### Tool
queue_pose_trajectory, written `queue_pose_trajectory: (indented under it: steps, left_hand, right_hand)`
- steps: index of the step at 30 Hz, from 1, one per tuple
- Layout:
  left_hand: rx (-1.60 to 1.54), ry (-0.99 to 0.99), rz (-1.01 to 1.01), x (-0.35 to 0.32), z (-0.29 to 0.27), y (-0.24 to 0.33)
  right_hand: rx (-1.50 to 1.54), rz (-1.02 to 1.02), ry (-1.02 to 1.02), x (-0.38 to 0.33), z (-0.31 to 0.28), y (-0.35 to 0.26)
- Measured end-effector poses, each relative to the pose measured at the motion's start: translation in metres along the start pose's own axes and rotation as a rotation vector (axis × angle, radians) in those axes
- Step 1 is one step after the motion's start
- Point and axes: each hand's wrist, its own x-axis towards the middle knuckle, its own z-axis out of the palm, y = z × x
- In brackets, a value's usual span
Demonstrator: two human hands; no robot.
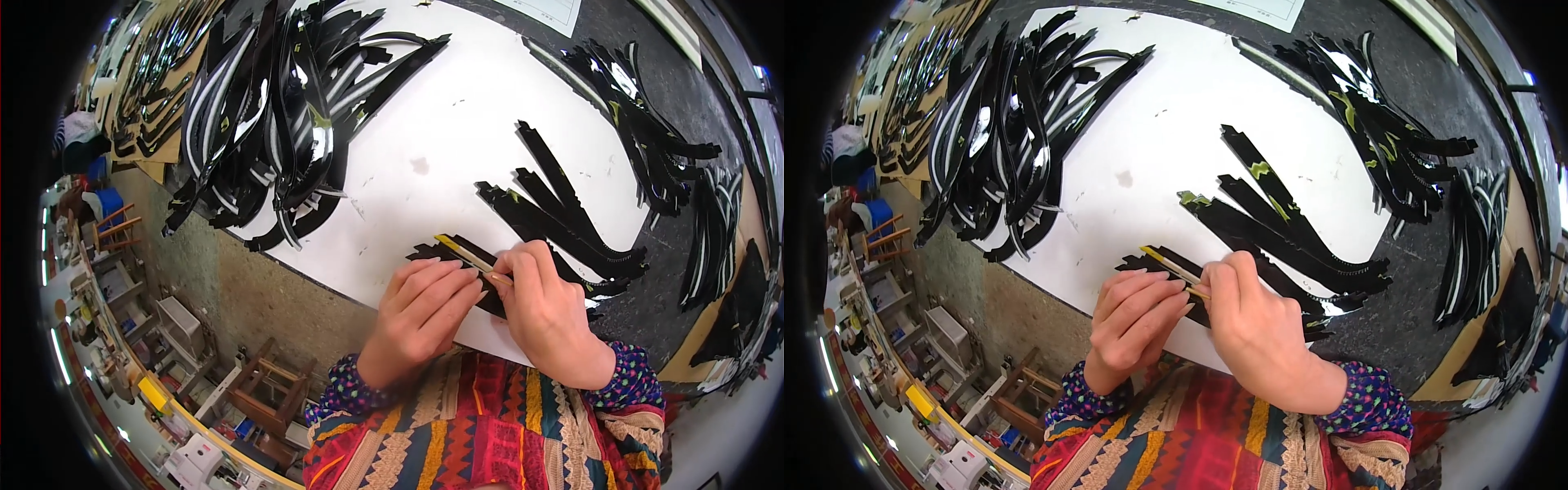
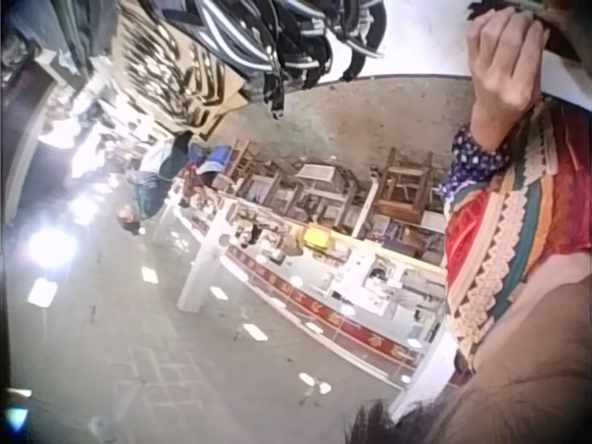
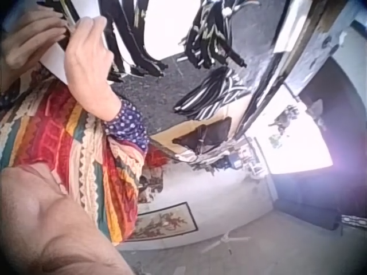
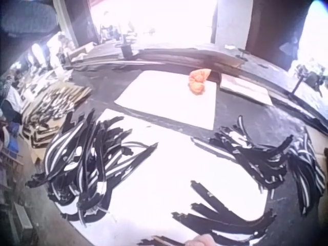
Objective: Applying markings or adhesive to black shoe components using a small stick or applicator.
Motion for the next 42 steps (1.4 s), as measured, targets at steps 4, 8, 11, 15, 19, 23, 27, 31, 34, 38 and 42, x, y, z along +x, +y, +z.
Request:
queue_pose_trajectory:
  steps: [4, 8, 11, 15, 19, 23, 27, 31, 34, 38, 42]
  left_hand:
    - [0.019, -0.030, 0.023, 0.007, -0.007, 0.002]
    - [0.049, -0.085, -0.037, 0.026, -0.006, 0.008]
    - [0.167, -0.156, -0.142, 0.038, 0.006, 0.001]
    - [0.263, -0.078, -0.147, 0.054, 0.010, -0.014]
    - [0.279, -0.088, -0.137, 0.060, 0.013, -0.015]
    - [0.172, -0.022, -0.207, 0.057, 0.010, -0.013]
    - [0.153, 0.087, -0.324, 0.045, 0.014, -0.009]
    - [0.213, -0.006, -0.195, 0.026, 0.011, -0.001]
    - [0.286, -0.002, -0.213, 0.017, 0.009, 0.005]
    - [0.354, -0.028, -0.223, 0.007, 0.012, 0.011]
    - [0.353, -0.041, -0.233, 0.004, 0.008, 0.013]
  right_hand:
    - [0.153, 0.046, 0.004, -0.002, -0.011, 0.005]
    - [0.337, 0.098, 0.225, 0.004, -0.030, 0.031]
    - [0.411, 0.182, 0.223, 0.005, -0.033, 0.043]
    - [0.448, 0.205, 0.229, 0.008, -0.025, 0.050]
    - [0.506, 0.268, 0.255, 0.008, -0.022, 0.051]
    - [0.469, 0.267, 0.296, 0.006, -0.019, 0.051]
    - [0.443, 0.248, 0.336, 0.006, -0.013, 0.051]
    - [0.535, 0.258, 0.340, 0.005, -0.017, 0.055]
    - [0.547, 0.186, 0.322, 0.000, -0.029, 0.046]
    - [0.626, 0.144, 0.058, 0.001, -0.027, 0.036]
    - [0.583, 0.161, 0.050, 0.003, -0.020, 0.037]
